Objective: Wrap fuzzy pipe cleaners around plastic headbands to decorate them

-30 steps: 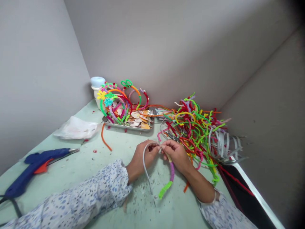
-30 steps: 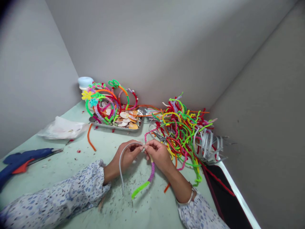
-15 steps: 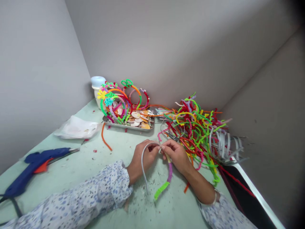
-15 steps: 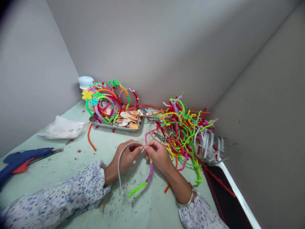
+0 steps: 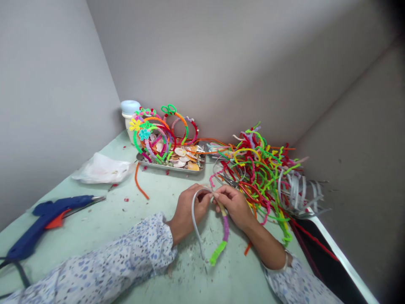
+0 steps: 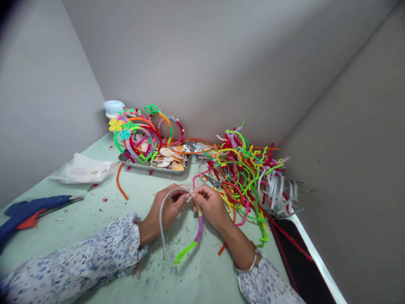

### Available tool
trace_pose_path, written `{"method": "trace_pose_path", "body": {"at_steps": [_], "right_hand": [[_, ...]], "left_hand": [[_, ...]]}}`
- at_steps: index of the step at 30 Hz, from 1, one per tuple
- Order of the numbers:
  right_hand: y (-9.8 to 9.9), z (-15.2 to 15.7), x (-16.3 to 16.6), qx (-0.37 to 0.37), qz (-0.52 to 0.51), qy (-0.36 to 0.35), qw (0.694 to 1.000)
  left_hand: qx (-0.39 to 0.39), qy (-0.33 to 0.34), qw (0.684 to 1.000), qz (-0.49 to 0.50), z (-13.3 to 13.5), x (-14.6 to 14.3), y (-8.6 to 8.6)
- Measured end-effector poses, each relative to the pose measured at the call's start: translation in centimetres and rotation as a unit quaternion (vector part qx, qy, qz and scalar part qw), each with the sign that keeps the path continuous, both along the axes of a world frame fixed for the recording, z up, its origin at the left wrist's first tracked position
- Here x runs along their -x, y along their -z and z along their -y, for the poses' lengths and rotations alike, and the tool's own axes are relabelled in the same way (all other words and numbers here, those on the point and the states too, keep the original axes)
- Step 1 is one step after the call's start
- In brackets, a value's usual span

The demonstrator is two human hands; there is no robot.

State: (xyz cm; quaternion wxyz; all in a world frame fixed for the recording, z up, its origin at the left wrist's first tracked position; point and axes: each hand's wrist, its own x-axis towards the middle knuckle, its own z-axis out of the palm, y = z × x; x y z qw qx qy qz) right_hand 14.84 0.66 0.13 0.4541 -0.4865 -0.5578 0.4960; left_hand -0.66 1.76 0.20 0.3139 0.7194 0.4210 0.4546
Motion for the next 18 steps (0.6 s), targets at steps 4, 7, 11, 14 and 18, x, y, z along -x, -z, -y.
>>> {"method": "trace_pose_path", "body": {"at_steps": [4,7,11,14,18], "right_hand": [[-0.08,-0.02,0.0,0.002,-0.002,-0.003,1.0],[-0.18,0.02,0.04,0.004,-0.003,-0.003,1.0],[-0.22,0.11,0.05,0.006,-0.01,-0.006,1.0],[-0.08,0.13,0.07,0.006,-0.009,-0.011,1.0],[0.12,0.09,0.18,0.007,-0.003,-0.015,1.0]], "left_hand": [[-0.005,0.002,1.0,-0.007,0.06,0.11,-0.1],[-0.003,0.011,1.0,-0.013,0.07,0.19,-0.15],[0.001,0.018,0.999,-0.027,0.06,0.29,-0.4],[0.009,0.021,0.999,-0.039,0.05,0.31,-0.7],[0.03,-0.004,0.998,-0.047,0.06,0.27,-0.91]]}}
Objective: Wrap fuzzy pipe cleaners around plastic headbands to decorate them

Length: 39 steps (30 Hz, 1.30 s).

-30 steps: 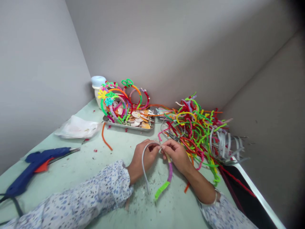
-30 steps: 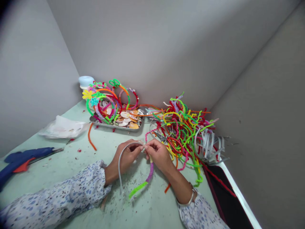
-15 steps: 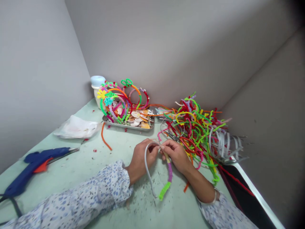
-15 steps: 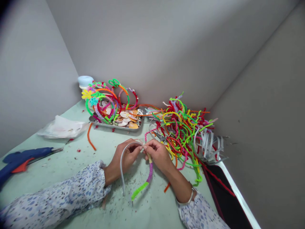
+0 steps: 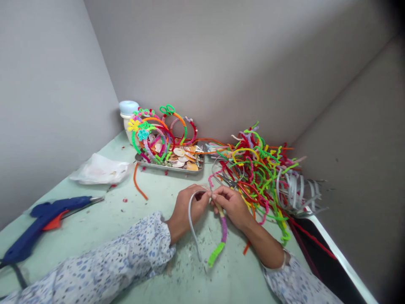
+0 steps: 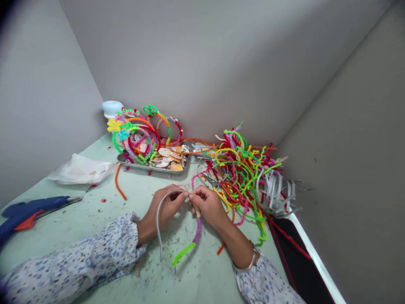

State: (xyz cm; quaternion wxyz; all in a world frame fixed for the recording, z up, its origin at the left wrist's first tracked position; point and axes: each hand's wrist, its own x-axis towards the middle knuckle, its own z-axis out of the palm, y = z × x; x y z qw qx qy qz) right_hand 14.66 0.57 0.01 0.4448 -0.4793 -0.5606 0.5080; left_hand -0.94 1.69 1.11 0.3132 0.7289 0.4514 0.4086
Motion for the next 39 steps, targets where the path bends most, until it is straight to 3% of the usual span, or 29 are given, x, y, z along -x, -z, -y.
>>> {"method": "trace_pose_path", "body": {"at_steps": [14,29,39], "right_hand": [[-0.19,0.05,0.12,0.011,-0.012,0.004,1.0],[-0.17,-0.04,0.03,0.015,-0.013,0.018,1.0],[0.13,-0.03,-0.13,0.02,-0.02,0.004,1.0]], "left_hand": [[-0.024,-0.023,0.999,0.012,0.07,-0.14,-0.05],[0.03,-0.024,0.997,0.069,-0.13,-0.43,0.16],[0.012,-0.002,0.999,0.039,0.26,-0.17,-0.38]]}}
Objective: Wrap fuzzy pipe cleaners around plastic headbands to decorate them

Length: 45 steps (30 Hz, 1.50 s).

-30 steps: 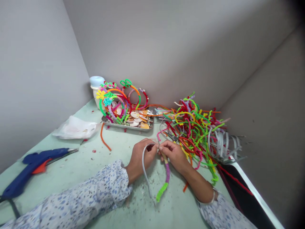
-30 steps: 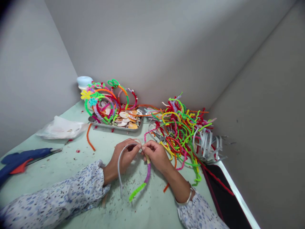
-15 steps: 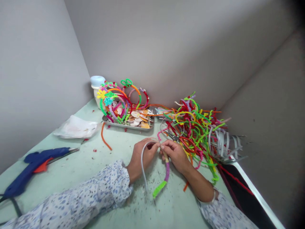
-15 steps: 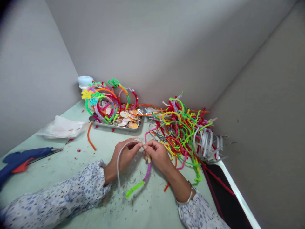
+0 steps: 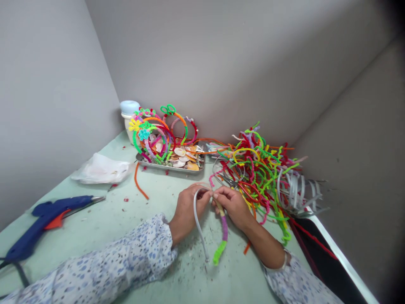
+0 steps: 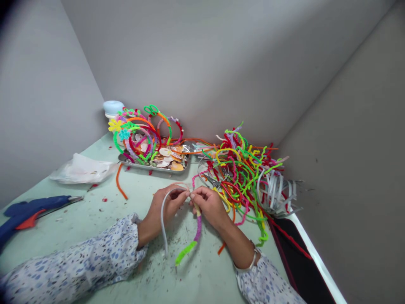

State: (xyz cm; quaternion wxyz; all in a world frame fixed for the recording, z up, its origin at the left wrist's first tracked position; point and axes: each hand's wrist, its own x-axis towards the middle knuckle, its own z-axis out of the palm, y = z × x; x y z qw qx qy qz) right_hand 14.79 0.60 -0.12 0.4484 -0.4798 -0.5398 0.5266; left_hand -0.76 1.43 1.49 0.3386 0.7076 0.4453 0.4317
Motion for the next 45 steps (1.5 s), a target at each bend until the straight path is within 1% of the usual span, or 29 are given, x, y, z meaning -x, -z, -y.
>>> {"method": "trace_pose_path", "body": {"at_steps": [8,15,25,32,45], "right_hand": [[-0.2,0.0,0.1,0.004,0.004,0.004,1.0],[-0.4,0.2,0.0,0.011,0.011,-0.007,1.0],[-0.1,0.2,-0.2,0.022,-0.006,-0.029,0.999],[0.1,0.2,-0.3,0.021,-0.007,-0.034,0.999],[0.7,0.0,-0.7,0.05,-0.031,-0.046,0.997]], "left_hand": [[0.005,-0.001,1.0,0.001,0.1,-0.1,0.2],[0.015,-0.001,1.0,0.006,0.2,0.0,0.0],[-0.032,0.014,0.999,-0.009,0.3,0.1,-0.3],[-0.072,0.031,0.996,-0.032,0.1,0.2,-0.1],[-0.115,0.05,0.989,-0.073,0.0,0.4,-0.3]]}}
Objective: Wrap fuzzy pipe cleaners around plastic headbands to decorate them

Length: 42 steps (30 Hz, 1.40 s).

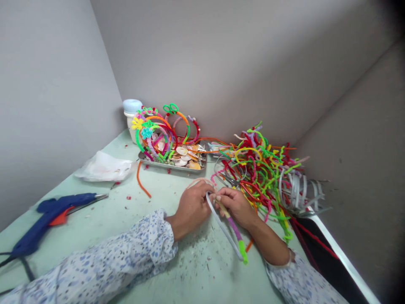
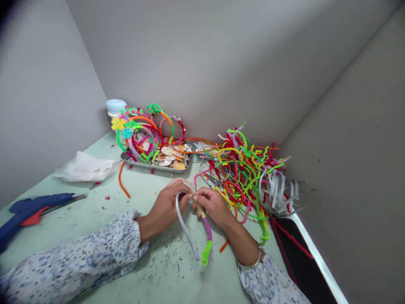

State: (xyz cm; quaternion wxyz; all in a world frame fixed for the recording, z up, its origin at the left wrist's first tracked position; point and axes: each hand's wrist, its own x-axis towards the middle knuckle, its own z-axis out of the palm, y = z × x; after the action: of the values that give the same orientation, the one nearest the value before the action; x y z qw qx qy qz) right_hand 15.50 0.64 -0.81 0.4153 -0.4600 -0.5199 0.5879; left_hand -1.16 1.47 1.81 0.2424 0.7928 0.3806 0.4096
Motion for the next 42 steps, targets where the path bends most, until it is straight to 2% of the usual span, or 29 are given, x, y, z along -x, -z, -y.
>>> {"method": "trace_pose_path", "body": {"at_steps": [9,18,24,35,42], "right_hand": [[0.09,-0.09,-0.07,0.003,-0.009,0.001,1.0],[-0.47,-0.13,0.2,-0.009,-0.01,0.031,0.999],[-0.59,-0.13,0.24,-0.017,-0.007,0.026,0.999],[-0.44,-0.05,0.22,-0.01,-0.003,0.014,1.0],[-0.42,0.01,0.21,0.0,-0.003,0.011,1.0]], "left_hand": [[0.001,-0.002,1.0,-0.008,0.05,-0.01,0.14],[0.117,-0.037,0.991,0.048,0.57,-0.75,0.25],[0.092,-0.067,0.992,0.054,0.48,-0.68,0.47],[0.065,-0.032,0.996,0.048,0.23,-0.48,0.35],[0.053,-0.038,0.998,0.027,0.15,-0.52,0.51]]}}
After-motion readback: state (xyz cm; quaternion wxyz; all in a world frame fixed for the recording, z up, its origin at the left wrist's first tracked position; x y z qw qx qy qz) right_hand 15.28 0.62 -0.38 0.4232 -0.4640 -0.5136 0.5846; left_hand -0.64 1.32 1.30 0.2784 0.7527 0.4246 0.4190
